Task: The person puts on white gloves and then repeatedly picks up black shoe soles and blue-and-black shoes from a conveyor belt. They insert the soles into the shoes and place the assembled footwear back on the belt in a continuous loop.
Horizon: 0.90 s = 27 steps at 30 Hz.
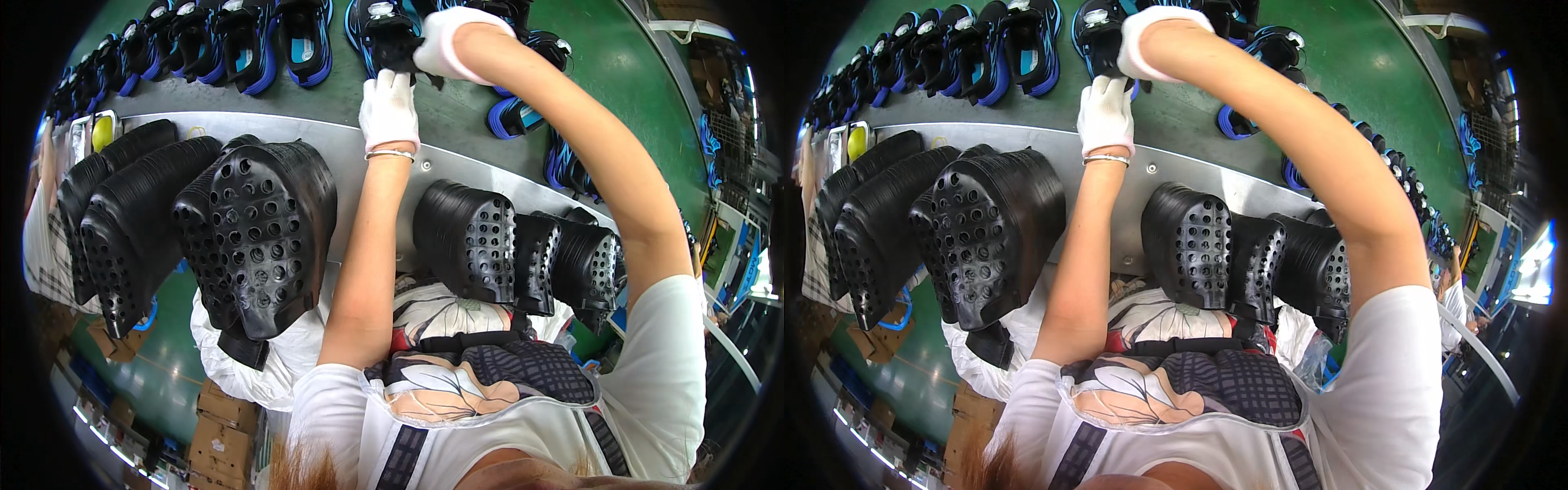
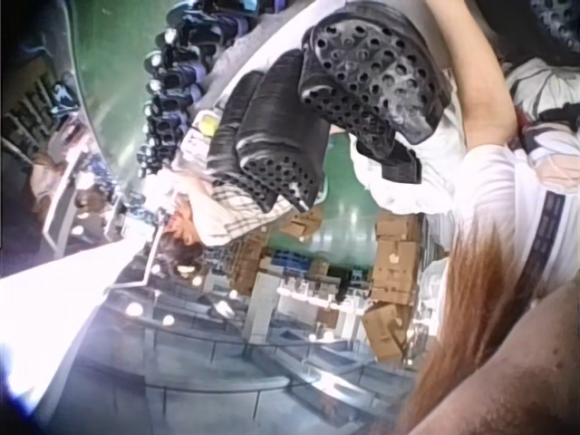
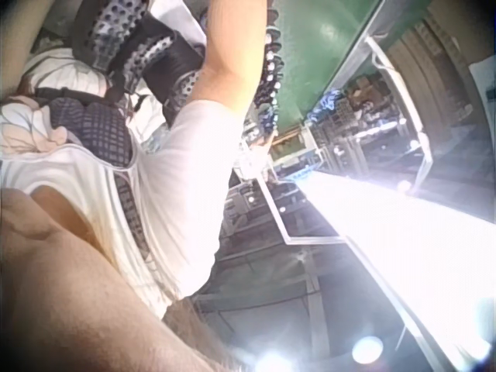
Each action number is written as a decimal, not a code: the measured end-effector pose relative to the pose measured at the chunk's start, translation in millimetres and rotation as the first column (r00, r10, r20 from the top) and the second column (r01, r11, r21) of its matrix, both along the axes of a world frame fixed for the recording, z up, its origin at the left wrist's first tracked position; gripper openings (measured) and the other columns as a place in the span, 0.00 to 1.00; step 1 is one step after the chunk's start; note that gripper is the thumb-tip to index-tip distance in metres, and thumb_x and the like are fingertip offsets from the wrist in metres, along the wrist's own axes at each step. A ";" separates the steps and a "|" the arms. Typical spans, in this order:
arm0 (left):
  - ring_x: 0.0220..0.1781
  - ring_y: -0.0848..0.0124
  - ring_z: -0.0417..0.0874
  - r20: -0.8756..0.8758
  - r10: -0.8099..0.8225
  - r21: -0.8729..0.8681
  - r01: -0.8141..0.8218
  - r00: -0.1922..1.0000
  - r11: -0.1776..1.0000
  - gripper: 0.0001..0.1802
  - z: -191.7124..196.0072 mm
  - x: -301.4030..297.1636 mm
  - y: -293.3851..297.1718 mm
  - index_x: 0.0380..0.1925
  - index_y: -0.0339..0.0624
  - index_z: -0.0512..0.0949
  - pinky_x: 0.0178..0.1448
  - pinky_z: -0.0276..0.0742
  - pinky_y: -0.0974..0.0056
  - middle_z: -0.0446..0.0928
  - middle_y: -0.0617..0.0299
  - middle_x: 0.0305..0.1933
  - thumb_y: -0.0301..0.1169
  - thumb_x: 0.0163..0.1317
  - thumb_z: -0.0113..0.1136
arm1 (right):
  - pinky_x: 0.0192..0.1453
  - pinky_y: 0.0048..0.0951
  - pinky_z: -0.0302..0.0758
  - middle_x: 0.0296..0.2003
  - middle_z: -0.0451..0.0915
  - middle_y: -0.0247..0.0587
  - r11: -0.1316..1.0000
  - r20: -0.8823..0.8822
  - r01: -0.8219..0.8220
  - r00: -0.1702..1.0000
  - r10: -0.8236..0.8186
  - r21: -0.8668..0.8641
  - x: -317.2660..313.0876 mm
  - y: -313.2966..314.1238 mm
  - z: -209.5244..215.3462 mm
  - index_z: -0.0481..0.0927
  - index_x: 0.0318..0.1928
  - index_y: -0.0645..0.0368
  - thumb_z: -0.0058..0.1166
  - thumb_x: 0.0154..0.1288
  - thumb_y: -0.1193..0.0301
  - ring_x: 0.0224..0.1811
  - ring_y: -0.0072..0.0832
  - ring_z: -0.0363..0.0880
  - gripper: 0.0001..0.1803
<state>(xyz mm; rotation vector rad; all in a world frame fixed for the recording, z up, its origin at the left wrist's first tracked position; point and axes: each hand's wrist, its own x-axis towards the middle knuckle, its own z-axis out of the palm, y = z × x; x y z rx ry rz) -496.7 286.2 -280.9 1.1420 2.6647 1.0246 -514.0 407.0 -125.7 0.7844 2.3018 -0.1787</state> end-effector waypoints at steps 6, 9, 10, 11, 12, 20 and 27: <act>0.45 0.54 0.77 0.227 0.139 -0.070 -0.126 0.964 0.990 0.07 -2.3 -0.5 6.8 0.35 0.44 0.76 0.45 0.79 0.54 0.75 0.57 0.42 0.32 0.57 0.60 | 0.50 0.38 0.80 0.47 0.83 0.43 0.989 -0.281 0.116 0.956 -0.086 0.091 -23.4 -16.2 -70.5 0.82 0.48 0.51 0.67 0.49 0.68 0.50 0.40 0.82 0.22; 0.45 0.50 0.79 0.327 0.162 -0.093 -0.139 0.931 0.986 0.11 6.5 -6.3 4.3 0.38 0.43 0.78 0.48 0.78 0.51 0.77 0.50 0.42 0.35 0.59 0.59 | 0.52 0.39 0.78 0.47 0.82 0.47 0.994 -0.280 0.102 0.956 -0.090 0.026 -27.1 -17.2 -93.3 0.84 0.45 0.56 0.48 0.63 0.63 0.49 0.43 0.82 0.16; 0.45 0.49 0.80 0.295 0.111 -0.161 -0.065 0.949 0.985 0.13 11.5 -10.2 5.7 0.39 0.42 0.78 0.49 0.78 0.51 0.78 0.49 0.42 0.37 0.58 0.59 | 0.52 0.38 0.78 0.47 0.82 0.47 0.990 -0.178 0.140 0.973 -0.144 -0.033 -27.7 -11.5 -98.9 0.83 0.46 0.57 0.48 0.63 0.63 0.49 0.43 0.82 0.17; 0.44 0.48 0.81 0.264 0.061 -0.225 0.000 0.963 0.974 0.14 18.7 -16.7 7.4 0.40 0.42 0.79 0.49 0.77 0.50 0.79 0.47 0.42 0.38 0.58 0.59 | 0.52 0.38 0.78 0.46 0.82 0.48 0.981 -0.076 0.177 0.980 -0.184 -0.083 -31.5 -7.9 -92.0 0.83 0.46 0.58 0.48 0.64 0.63 0.49 0.44 0.82 0.17; 0.49 0.49 0.81 0.405 0.153 -0.365 0.006 0.902 0.931 0.18 26.4 -23.9 12.2 0.44 0.43 0.80 0.52 0.78 0.52 0.79 0.47 0.47 0.42 0.60 0.57 | 0.51 0.38 0.78 0.45 0.83 0.46 0.997 -0.067 0.006 0.998 -0.011 -0.077 -30.3 -13.3 -72.8 0.84 0.45 0.56 0.50 0.62 0.63 0.48 0.42 0.82 0.16; 0.54 0.53 0.80 0.484 0.169 -0.578 0.169 0.859 0.798 0.18 23.4 -42.5 31.3 0.46 0.46 0.81 0.55 0.78 0.55 0.79 0.52 0.52 0.44 0.64 0.55 | 0.49 0.41 0.79 0.47 0.84 0.39 0.927 -0.043 -0.348 0.933 0.357 0.141 -39.2 -10.4 -63.7 0.85 0.46 0.51 0.56 0.57 0.70 0.49 0.37 0.83 0.15; 0.51 0.54 0.81 0.297 -0.005 -0.595 0.189 0.955 0.781 0.16 26.8 -41.7 33.8 0.43 0.47 0.82 0.53 0.78 0.54 0.81 0.55 0.48 0.44 0.65 0.53 | 0.43 0.37 0.79 0.40 0.85 0.44 0.924 -0.218 -0.323 0.905 0.365 0.206 -38.6 9.0 -82.1 0.86 0.40 0.54 0.49 0.62 0.70 0.42 0.37 0.85 0.12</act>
